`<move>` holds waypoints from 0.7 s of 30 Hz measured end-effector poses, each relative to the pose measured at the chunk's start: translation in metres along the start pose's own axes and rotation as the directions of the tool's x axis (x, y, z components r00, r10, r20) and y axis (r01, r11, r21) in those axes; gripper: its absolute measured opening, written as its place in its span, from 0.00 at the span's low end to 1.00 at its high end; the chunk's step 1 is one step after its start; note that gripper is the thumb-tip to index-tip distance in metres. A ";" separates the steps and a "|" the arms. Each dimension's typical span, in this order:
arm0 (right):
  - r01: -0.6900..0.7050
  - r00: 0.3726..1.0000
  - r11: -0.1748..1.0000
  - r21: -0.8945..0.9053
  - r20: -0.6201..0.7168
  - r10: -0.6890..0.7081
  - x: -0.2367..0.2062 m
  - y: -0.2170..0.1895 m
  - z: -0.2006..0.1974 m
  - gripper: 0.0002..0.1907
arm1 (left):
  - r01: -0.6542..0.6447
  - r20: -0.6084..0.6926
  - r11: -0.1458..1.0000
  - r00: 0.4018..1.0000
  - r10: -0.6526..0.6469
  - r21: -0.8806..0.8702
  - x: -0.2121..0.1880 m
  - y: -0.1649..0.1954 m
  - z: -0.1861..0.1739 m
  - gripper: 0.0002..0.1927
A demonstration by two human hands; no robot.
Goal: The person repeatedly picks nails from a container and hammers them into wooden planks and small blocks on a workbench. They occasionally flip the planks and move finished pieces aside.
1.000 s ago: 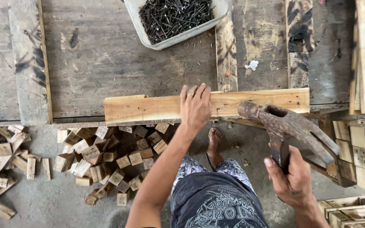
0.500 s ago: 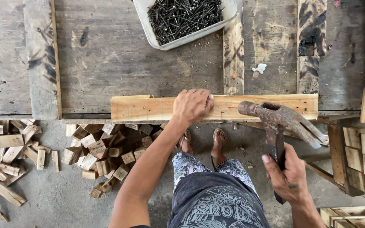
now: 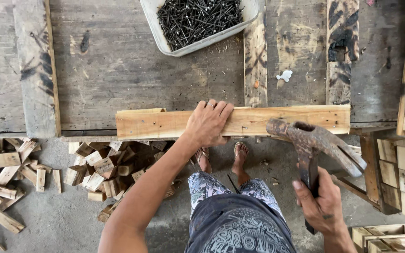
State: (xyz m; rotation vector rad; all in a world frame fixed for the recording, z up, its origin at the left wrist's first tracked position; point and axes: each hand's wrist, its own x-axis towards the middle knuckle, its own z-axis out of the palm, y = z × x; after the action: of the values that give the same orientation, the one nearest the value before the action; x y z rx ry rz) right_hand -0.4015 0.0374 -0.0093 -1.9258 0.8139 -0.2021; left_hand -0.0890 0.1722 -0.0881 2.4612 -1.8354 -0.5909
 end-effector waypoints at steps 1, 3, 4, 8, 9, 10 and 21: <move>-0.020 1.000 1.000 0.002 -0.006 0.020 0.000 0.002 0.000 0.16 | 0.010 0.032 1.000 0.999 -0.010 -0.002 0.000 0.001 0.000 0.53; -0.073 0.997 0.997 -0.009 -0.006 0.073 0.000 0.006 0.001 0.16 | 0.002 -0.039 1.000 0.999 -0.003 -0.021 -0.001 0.001 0.001 0.51; -0.090 0.996 0.996 -0.019 -0.005 0.090 0.001 0.008 0.002 0.16 | 0.006 -0.076 1.000 0.997 -0.008 -0.028 -0.001 0.001 0.003 0.50; -0.127 0.992 0.991 0.032 0.026 0.127 0.007 0.016 0.007 0.19 | -0.010 -0.087 1.000 0.996 0.007 -0.028 -0.001 0.000 0.007 0.51; -0.138 0.990 0.990 0.016 0.030 0.138 0.009 0.018 0.008 0.18 | -0.010 -0.089 0.999 0.996 0.006 -0.042 0.000 0.000 0.007 0.50; -0.144 0.989 0.990 -0.001 0.035 0.144 0.011 0.019 0.008 0.17 | -0.007 -0.095 0.999 0.996 0.002 -0.053 0.001 0.000 0.006 0.49; -0.169 0.984 0.985 0.013 0.048 0.169 0.023 0.011 0.015 0.18 | -0.039 -0.098 0.995 0.995 0.030 -0.087 0.000 -0.004 0.000 0.49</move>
State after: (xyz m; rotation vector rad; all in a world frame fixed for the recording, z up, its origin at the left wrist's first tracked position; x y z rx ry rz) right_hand -0.3818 0.0307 -0.0306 -1.8280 0.9361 -0.0603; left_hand -0.0856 0.1730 -0.0887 2.3529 -1.7727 -0.5291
